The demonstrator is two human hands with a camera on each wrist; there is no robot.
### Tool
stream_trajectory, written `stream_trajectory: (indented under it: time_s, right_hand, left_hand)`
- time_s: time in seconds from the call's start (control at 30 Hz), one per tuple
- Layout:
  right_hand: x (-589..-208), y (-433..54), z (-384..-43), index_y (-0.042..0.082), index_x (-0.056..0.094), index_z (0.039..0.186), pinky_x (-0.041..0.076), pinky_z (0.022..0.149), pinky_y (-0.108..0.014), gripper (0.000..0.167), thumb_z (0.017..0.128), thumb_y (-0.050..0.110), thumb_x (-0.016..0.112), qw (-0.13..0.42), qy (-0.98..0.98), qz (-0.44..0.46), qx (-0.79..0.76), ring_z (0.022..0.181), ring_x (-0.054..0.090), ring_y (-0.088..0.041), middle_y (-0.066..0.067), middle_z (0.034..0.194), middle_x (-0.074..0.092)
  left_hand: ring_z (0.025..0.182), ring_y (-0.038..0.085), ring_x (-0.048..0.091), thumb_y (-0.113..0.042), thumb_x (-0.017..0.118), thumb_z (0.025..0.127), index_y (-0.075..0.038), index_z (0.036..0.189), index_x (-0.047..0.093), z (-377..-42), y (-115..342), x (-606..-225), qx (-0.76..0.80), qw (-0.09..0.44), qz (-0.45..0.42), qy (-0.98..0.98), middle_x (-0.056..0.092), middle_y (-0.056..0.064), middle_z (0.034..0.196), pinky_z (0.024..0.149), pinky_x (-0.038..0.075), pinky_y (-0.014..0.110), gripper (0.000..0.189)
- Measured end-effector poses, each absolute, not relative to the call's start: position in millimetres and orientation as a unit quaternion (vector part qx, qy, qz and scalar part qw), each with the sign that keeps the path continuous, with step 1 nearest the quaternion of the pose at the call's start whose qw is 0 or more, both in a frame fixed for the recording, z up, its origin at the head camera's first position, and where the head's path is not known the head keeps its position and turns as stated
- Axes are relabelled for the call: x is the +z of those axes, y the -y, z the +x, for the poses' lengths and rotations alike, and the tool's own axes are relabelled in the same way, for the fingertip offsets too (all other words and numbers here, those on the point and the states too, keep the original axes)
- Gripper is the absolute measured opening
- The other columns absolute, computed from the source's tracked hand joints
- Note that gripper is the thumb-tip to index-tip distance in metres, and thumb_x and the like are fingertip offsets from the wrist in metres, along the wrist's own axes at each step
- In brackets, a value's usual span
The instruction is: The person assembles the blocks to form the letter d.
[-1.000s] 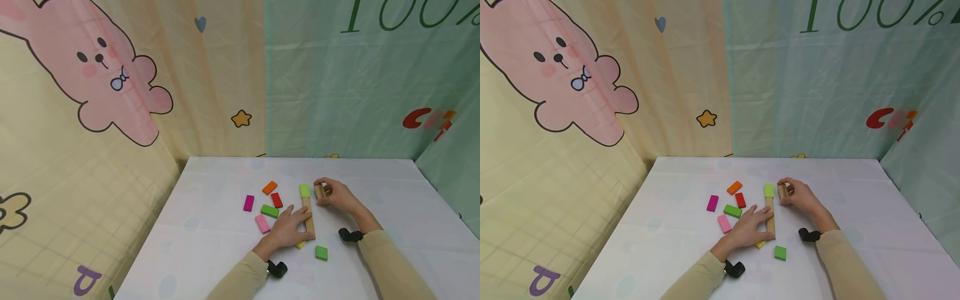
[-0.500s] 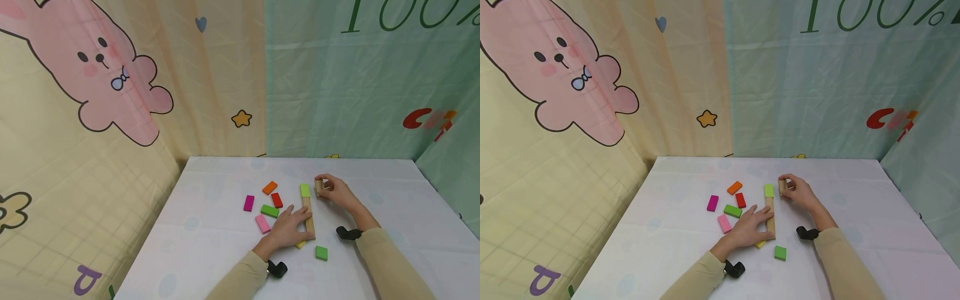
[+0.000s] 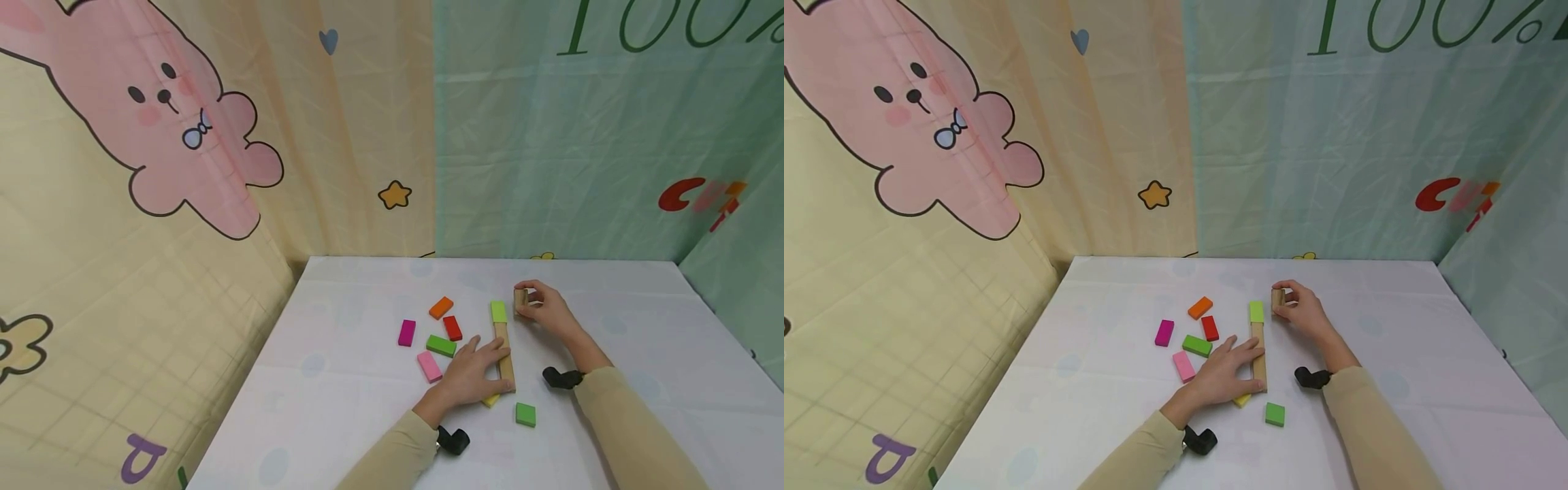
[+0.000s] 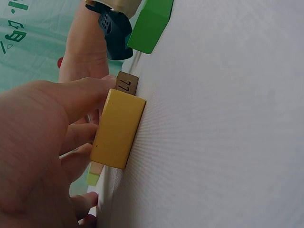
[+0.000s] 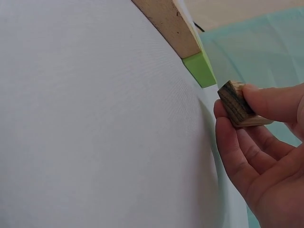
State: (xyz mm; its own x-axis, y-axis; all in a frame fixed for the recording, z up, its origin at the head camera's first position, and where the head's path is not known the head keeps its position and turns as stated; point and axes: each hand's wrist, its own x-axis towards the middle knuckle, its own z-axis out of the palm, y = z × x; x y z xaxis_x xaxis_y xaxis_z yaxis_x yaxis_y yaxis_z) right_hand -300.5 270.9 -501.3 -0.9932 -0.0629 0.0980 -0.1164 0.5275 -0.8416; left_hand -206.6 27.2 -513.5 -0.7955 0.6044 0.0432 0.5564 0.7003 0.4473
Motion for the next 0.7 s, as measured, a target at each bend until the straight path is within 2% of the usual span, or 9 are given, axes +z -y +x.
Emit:
stream_trajectory:
  time_s: [0.4,0.7]
  right_hand:
    - [-502,-264,-316,0.009,0.049,0.141,0.054,0.075,-0.031,0.05,0.095,0.007,0.068,0.032,0.868,0.01,0.496,0.108,0.055,-0.035,-0.025,0.128,0.052]
    - [-498,-255,-331,0.009,0.048,0.142,0.052,0.083,-0.042,0.05,0.095,0.006,0.066,0.057,0.872,-0.013,0.486,0.117,0.05,-0.04,-0.026,0.134,0.049]
  left_hand:
    - [0.149,0.028,0.024,-0.058,0.065,0.092,-0.036,0.149,0.05,-206,-27,-515,0.227,0.059,0.308,-0.922,0.033,-0.018,0.159,0.113,0.034,0.049,0.063]
    - [0.149,0.029,0.024,-0.057,0.065,0.092,-0.035,0.149,0.05,-205,-26,-511,0.232,0.06,0.311,-0.92,0.034,-0.017,0.159,0.114,0.033,0.049,0.063]
